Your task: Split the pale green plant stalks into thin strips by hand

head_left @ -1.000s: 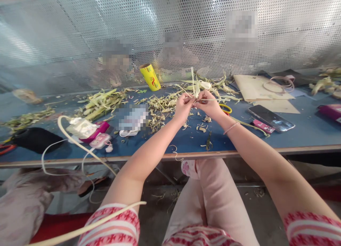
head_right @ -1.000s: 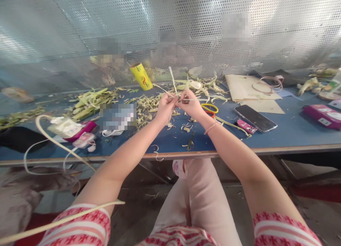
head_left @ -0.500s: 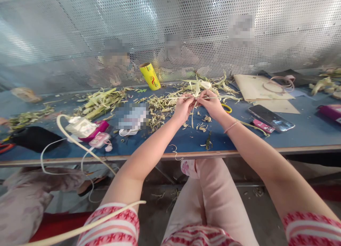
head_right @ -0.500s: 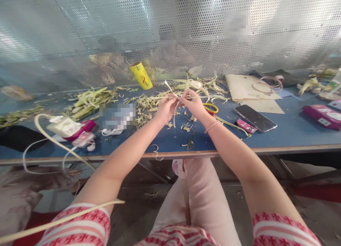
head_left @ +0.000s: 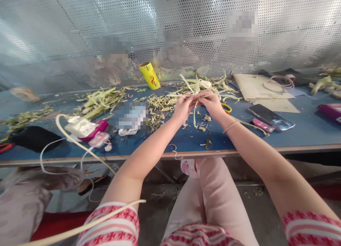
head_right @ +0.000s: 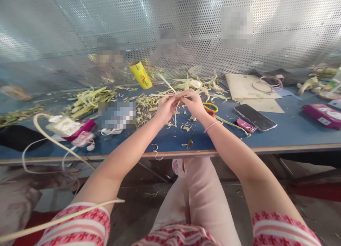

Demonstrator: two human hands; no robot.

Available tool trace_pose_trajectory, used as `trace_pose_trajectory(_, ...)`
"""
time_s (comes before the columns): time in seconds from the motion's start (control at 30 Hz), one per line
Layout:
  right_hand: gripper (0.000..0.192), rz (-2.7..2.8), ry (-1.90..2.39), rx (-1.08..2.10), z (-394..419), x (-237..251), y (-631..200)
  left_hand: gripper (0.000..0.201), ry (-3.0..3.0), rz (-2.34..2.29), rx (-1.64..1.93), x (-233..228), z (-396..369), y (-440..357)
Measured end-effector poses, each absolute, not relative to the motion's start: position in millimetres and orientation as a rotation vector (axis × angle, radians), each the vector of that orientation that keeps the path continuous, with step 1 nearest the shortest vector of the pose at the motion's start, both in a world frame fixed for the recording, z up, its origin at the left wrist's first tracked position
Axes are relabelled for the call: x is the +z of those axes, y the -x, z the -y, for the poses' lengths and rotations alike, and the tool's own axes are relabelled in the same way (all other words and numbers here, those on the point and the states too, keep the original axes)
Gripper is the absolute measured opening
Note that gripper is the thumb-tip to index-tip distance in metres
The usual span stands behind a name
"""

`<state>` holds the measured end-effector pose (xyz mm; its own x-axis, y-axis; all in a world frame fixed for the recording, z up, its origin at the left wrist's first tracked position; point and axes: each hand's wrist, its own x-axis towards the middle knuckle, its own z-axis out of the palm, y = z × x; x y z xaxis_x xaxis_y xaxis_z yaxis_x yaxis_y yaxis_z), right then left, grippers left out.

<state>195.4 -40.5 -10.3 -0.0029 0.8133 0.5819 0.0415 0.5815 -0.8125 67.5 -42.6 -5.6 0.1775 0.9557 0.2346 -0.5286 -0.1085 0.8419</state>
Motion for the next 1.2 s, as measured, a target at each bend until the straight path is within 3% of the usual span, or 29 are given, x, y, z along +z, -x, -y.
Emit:
trace_pose_trajectory(0.63, 0.032, 1.407, 0.808, 0.873, 46.3, -3.9, -198.5, 0.006, -1.167, -0.517, 1.383, -3.9, 45.7, -63.7)
trace_pose_trajectory(0.87, 0.043, 1.381, 0.788, 0.970, 48.5, -2.5, -199.9, 0.013, -1.240, -0.524, 1.328, -5.7, 40.4, -58.5)
trace_pose_trajectory(1.2, 0.033, 1.406, 0.765, 0.977, 47.4, -4.6, -195.5, 0.026, -1.295, -0.520, 1.405, -9.4, 37.5, -61.8)
